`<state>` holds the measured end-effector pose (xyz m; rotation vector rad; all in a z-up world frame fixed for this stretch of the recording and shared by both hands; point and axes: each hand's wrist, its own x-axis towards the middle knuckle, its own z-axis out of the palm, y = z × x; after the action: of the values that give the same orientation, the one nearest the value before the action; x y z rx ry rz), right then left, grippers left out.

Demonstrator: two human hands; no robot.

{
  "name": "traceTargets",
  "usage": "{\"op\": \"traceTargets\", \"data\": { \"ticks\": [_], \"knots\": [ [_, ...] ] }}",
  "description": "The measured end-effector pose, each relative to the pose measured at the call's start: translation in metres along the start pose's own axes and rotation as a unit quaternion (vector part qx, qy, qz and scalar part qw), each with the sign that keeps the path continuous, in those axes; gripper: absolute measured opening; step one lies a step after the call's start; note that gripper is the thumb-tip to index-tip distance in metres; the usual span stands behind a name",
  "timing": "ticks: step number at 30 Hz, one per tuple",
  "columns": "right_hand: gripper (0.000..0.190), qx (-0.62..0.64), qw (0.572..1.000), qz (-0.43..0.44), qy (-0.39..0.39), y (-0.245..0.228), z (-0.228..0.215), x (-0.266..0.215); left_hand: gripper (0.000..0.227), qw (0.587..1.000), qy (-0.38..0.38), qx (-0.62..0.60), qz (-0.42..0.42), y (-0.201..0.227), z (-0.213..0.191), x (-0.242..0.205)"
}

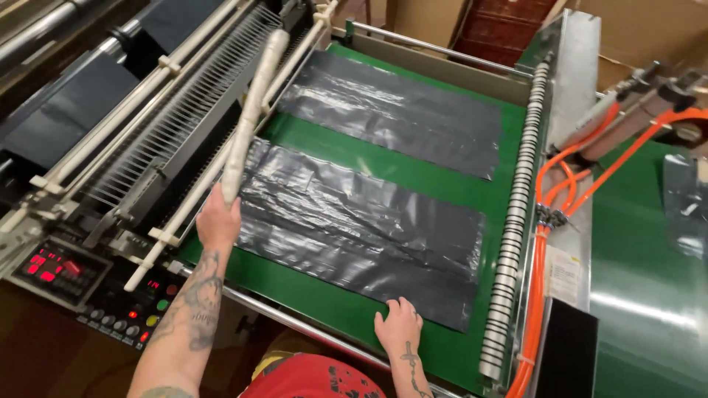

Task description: Using a long plastic rod to guide and push plastic bags along a conveyor belt as they exit a manufacturing machine.

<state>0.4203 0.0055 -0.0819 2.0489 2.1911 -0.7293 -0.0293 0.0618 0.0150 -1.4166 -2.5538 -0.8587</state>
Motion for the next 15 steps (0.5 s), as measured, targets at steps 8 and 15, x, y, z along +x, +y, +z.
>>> {"op": "traceTargets", "data": {
  "ticks": [8, 15],
  "knots": [
    [0.029, 0.002, 0.997, -0.019, 0.069, 0.007, 0.004, 0.001, 0.040, 0.977, -0.140, -0.111, -0.116, 0.136, 0.087, 0.037],
    [0.029, 0.039, 0.995, -0.011, 0.087, 0.005, -0.004, -0.003, 0.039, 0.900, -0.282, -0.325, -0.066, 0.300, 0.190, -0.042]
  ]
}}
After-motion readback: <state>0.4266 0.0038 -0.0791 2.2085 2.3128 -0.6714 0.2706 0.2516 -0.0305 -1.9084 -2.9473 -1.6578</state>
